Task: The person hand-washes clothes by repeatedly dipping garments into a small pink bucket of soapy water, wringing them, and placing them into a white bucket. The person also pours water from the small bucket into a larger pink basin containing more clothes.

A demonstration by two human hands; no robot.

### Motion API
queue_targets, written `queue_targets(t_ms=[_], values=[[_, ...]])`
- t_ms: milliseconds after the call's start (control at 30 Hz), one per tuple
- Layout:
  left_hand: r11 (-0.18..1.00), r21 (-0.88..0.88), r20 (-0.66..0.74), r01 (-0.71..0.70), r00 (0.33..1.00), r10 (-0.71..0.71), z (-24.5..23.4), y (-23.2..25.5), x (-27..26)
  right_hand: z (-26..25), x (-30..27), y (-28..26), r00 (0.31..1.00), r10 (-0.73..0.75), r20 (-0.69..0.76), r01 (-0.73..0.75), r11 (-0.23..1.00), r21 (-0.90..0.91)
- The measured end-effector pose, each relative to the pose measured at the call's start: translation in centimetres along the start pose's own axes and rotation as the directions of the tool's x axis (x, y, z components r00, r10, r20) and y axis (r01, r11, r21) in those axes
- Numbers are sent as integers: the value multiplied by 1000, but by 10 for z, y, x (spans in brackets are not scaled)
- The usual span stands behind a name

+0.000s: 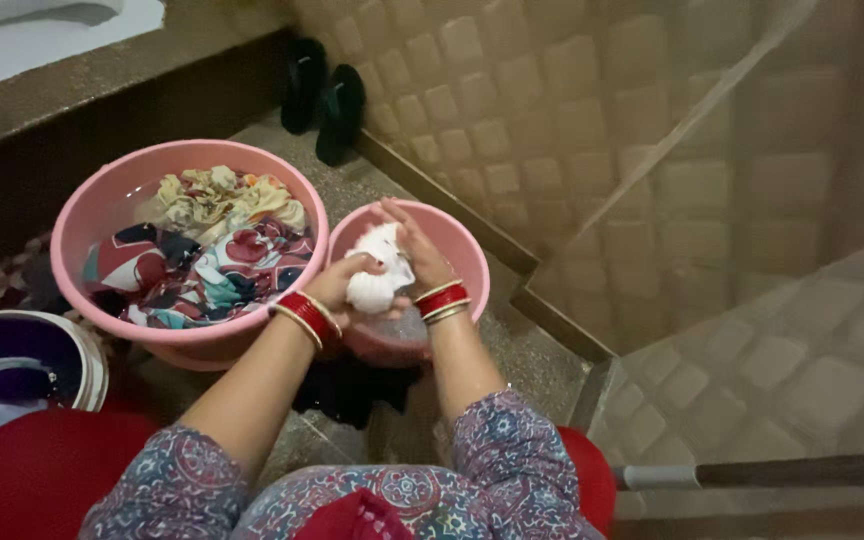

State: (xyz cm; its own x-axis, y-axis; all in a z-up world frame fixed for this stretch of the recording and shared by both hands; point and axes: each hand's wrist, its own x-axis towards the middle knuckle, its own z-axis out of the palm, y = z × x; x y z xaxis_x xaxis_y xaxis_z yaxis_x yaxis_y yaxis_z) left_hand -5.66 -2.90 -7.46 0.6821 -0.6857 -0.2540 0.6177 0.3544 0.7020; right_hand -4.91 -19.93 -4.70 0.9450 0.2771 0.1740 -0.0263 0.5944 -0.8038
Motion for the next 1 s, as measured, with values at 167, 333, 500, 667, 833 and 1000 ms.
queue_targets(t_ms=[167, 333, 500, 667, 833, 1000], values=[[988, -153, 77, 32, 997, -21, 42, 29, -36, 26, 0, -5, 992, -82, 93, 76, 995, 58], [999, -47, -13, 11, 1000, -12, 70, 43, -62, 9, 6, -29, 987, -161, 20, 161, 987, 18], [864, 503, -117, 26, 992, 38, 67, 19, -48, -4, 5, -13, 992, -31, -126, -4, 962, -275], [304, 924, -332, 232, 882, 335, 42, -11, -21, -25, 16, 40, 912, -5, -409, -167, 908, -384], [168, 920, -387, 353, 887, 253, 8, -35, -3, -72, 28, 98, 855, -167, -490, -155, 821, -549], [48, 936, -342, 348, 873, 349, -26, -55, 10, -95, 36, 127, 849, -351, -394, -214, 455, -865]])
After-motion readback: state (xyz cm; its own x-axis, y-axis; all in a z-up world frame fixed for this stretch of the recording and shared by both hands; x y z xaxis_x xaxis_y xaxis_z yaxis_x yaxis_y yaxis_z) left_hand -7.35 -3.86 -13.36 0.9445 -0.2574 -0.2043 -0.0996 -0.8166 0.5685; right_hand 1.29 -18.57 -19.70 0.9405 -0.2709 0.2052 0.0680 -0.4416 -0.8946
